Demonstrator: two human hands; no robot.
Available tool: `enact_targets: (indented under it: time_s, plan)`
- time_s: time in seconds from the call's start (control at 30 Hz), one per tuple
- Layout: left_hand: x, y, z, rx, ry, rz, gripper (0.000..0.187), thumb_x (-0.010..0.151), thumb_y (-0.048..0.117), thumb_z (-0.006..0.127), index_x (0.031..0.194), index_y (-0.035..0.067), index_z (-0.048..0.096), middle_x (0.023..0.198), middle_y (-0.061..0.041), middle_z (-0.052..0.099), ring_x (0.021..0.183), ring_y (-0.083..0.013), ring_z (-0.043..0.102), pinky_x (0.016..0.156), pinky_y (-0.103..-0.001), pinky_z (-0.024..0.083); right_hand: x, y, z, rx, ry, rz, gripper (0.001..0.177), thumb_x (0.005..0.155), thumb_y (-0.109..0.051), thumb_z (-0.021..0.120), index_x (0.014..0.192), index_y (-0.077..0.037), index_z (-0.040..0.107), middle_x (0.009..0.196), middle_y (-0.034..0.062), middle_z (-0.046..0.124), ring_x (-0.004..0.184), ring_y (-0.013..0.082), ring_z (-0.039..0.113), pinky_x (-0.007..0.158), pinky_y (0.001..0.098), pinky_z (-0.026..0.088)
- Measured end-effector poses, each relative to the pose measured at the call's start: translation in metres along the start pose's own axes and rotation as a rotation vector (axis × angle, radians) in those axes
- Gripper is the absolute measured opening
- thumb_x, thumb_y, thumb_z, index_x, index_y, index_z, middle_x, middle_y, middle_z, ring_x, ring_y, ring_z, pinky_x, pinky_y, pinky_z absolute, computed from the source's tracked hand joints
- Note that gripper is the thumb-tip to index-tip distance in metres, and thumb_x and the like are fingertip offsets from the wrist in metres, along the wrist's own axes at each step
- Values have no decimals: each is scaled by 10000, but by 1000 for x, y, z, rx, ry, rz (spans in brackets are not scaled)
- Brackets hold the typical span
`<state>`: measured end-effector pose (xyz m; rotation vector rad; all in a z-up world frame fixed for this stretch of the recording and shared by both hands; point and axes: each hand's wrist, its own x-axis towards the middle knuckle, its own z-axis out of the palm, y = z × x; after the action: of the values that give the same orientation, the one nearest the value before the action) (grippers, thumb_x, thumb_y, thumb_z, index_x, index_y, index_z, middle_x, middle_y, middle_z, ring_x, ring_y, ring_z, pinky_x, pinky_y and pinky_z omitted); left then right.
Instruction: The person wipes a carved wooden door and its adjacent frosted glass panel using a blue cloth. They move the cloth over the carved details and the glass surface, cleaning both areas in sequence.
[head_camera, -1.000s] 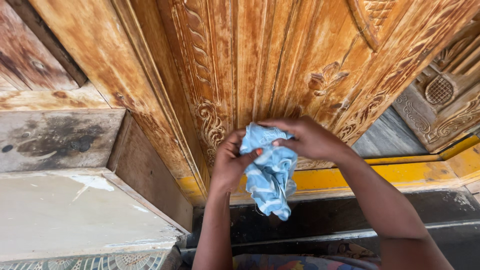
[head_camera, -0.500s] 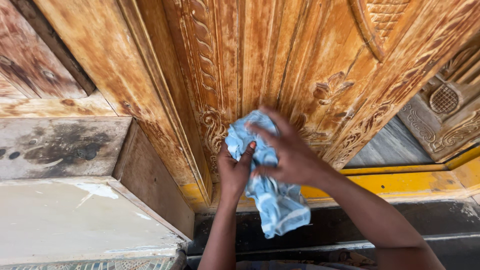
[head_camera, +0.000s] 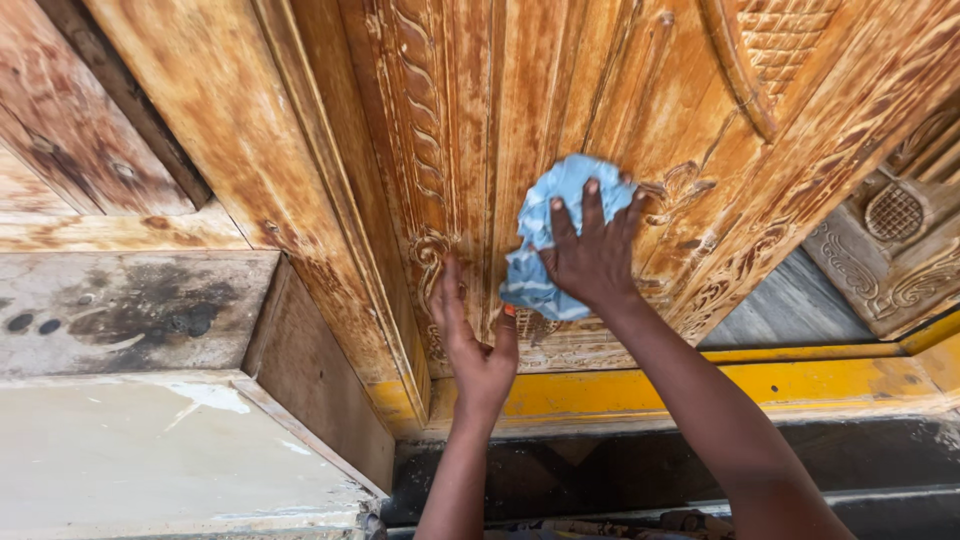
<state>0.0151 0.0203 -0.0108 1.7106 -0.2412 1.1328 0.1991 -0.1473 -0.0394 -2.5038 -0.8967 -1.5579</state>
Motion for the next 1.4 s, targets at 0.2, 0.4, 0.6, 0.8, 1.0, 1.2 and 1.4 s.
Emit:
enact_targets:
  time_s: [0.2,0.4,0.6,0.8,1.0,1.2,1.4]
  plan:
    - [-10,-3,18,447,-185,252,952,875,-14,614,1660,131,97,1612,-264,224,1510,-452,242,1221,-640,215,-22,-22,6,-124,110,-160,1105,971,-750,629,1727,-283,-28,1708,225,-152,1455,631,129,1090,828,260]
    - [-20,4,31,408,-239,211,915,877,-16,596,1650,99,119,1587,-279,231,1488,-468,251,1197,-636,219,51,3,-12,-138,74,-11,936,1102,-684,468,1707,-278,-121,1729,163,-233,1613,506,34,1224,807,168]
    - [-19,5,28,399,-254,174,830,884,-20,590,1616,54,205,1568,-273,289,1478,-448,293,1196,-611,247,146,24,-56,-223,241,95,784,1132,-529,377,1696,-241,-85,1728,199,-156,1632,370,13,1249,740,36]
    - [-15,-4,30,381,-192,158,782,909,13,636,1588,42,249,1508,-251,310,1452,-415,318,1142,-599,307,107,7,-46,-172,257,-12,808,1191,-605,456,1734,-247,-23,1748,206,-129,1621,478,86,1261,760,126]
    - [-9,-11,27,350,-95,153,726,892,-24,629,1550,5,323,1490,-244,377,1428,-424,367,1156,-585,342,22,-17,-17,-105,230,-199,882,1069,-531,627,1739,-231,138,1728,256,28,1448,630,310,1161,744,335]
    - [-11,-11,42,228,-116,39,745,836,-72,618,1531,-18,354,1466,-265,392,1395,-444,397,1137,-544,381,64,4,-36,-9,196,-147,978,985,-434,717,1715,-181,117,1684,290,50,1456,643,299,1125,812,314]
    - [-14,-21,52,226,-93,77,721,847,-66,637,1513,1,370,1441,-260,415,1383,-439,416,1121,-544,409,193,55,-82,-96,399,59,786,1078,-127,580,1697,-136,96,1705,263,68,1564,452,232,1229,778,209]
